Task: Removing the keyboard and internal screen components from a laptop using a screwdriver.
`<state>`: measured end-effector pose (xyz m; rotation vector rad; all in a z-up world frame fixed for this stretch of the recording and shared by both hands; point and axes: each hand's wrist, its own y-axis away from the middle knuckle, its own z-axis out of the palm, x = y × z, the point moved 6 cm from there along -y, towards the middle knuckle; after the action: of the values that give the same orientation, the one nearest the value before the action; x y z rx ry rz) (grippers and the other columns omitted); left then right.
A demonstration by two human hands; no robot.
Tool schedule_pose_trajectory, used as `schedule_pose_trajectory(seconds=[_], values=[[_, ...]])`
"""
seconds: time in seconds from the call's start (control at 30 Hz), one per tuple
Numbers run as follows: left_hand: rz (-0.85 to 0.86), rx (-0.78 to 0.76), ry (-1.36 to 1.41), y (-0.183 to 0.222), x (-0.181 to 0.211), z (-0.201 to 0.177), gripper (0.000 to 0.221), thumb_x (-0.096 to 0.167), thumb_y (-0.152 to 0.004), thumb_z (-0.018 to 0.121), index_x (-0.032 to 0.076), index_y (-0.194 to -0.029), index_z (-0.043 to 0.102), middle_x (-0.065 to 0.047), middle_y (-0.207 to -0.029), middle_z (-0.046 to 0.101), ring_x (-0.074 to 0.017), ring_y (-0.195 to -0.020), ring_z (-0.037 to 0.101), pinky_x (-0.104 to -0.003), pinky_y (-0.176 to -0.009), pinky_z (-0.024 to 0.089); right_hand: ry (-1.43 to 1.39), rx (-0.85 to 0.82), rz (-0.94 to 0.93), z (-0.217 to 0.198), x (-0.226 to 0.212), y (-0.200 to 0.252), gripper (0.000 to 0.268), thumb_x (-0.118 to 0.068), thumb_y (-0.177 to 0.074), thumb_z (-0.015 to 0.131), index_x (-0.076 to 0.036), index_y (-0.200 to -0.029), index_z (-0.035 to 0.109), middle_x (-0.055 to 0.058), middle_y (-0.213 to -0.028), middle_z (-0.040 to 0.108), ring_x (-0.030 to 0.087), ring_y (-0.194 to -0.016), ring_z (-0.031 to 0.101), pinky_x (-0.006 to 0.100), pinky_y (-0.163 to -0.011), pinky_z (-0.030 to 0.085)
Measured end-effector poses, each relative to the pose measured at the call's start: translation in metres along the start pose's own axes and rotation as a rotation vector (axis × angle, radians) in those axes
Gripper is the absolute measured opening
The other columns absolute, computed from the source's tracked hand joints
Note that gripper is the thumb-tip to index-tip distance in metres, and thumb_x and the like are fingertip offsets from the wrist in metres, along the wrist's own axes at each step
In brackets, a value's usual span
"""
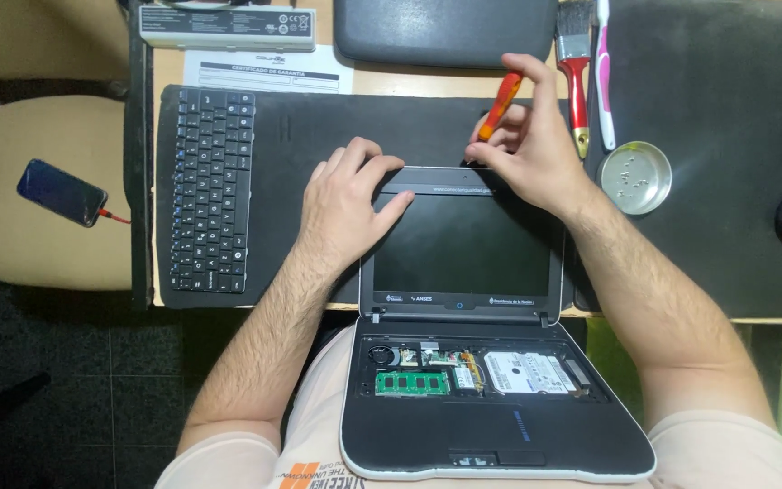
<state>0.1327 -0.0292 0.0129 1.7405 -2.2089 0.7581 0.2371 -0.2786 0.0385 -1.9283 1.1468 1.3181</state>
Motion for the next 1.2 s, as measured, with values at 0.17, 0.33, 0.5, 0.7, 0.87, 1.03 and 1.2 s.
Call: schedule_pose_trajectory(seconds=[0.17,0.33,0.5,0.7,0.87,1.03,1.2], values=[[-0.001,0.000,-0.004,0.000,0.001,-0.001,0.038,0.041,-0.107,0.092,0.016,-0.135,0.087,-0.007,-0.131,0.072,-0.0312,-0.109,0.072,-0.051,-0.088,0.058,-0.029,0.099,-0.004,-0.029,0.016,0.021,0.101,0.016,-0.108,0.090,-0.015,-0.177,0.024,0.022,-0.112,0.082,0.025,-0.091,0.084,0.032,-0.094,0.072],[-0.003,-0.010,-0.017,-0.001,0.002,0.001,0.038,0.040,-0.106,0.093,0.015,-0.134,0.087,-0.007,-0.130,0.073,-0.0319,-0.110,0.072,-0.051,-0.086,0.057,-0.038,0.130,-0.031,-0.034,0.025,0.033,0.100,0.016,-0.108,0.090,-0.014,-0.177,0.024,0.021,-0.108,0.080,0.027,-0.103,0.085,0.031,-0.095,0.071],[-0.016,-0.011,-0.007,0.001,-0.001,0.002,0.038,0.040,-0.107,0.092,0.015,-0.135,0.087,-0.007,-0.131,0.073,-0.0314,-0.111,0.072,-0.051,-0.086,0.058,-0.016,0.128,-0.022,-0.034,0.025,0.032,0.103,0.013,-0.106,0.093,-0.013,-0.178,0.025,0.023,-0.109,0.083,0.027,-0.099,0.086,0.032,-0.097,0.072],[-0.016,-0.019,-0.012,0.000,0.000,0.001,0.038,0.040,-0.108,0.092,0.014,-0.136,0.087,-0.008,-0.131,0.074,-0.0317,-0.111,0.072,-0.051,-0.088,0.058,0.049,0.131,-0.070,-0.033,0.026,0.034,0.102,0.011,-0.107,0.096,-0.014,-0.177,0.027,0.019,-0.109,0.080,0.028,-0.107,0.087,0.033,-0.101,0.072],[-0.029,-0.048,-0.003,0.000,-0.002,0.002,0.037,0.040,-0.110,0.091,0.016,-0.138,0.086,-0.007,-0.131,0.070,-0.0313,-0.114,0.075,-0.052,-0.093,0.061,0.376,0.113,-0.265,-0.024,0.041,0.045,0.091,0.008,-0.109,0.096,-0.012,-0.169,0.032,0.014,-0.119,0.085,0.031,-0.103,0.090,0.042,-0.104,0.073],[-0.027,-0.071,0.000,0.002,-0.004,0.004,0.038,0.041,-0.111,0.092,0.017,-0.139,0.085,-0.006,-0.130,0.067,-0.0308,-0.113,0.077,-0.051,-0.096,0.062,0.575,0.127,-0.329,-0.021,0.050,0.045,0.089,0.004,-0.108,0.098,-0.012,-0.169,0.035,0.005,-0.123,0.090,0.027,-0.103,0.091,0.042,-0.100,0.072],[-0.028,-0.059,0.001,0.002,-0.005,0.005,0.037,0.041,-0.111,0.091,0.019,-0.140,0.083,-0.005,-0.129,0.065,-0.0305,-0.111,0.076,-0.050,-0.095,0.061,0.299,0.103,-0.159,-0.024,0.021,0.039,0.090,0.006,-0.113,0.090,-0.010,-0.173,0.026,0.018,-0.121,0.086,0.042,-0.104,0.089,0.054,-0.103,0.070]])
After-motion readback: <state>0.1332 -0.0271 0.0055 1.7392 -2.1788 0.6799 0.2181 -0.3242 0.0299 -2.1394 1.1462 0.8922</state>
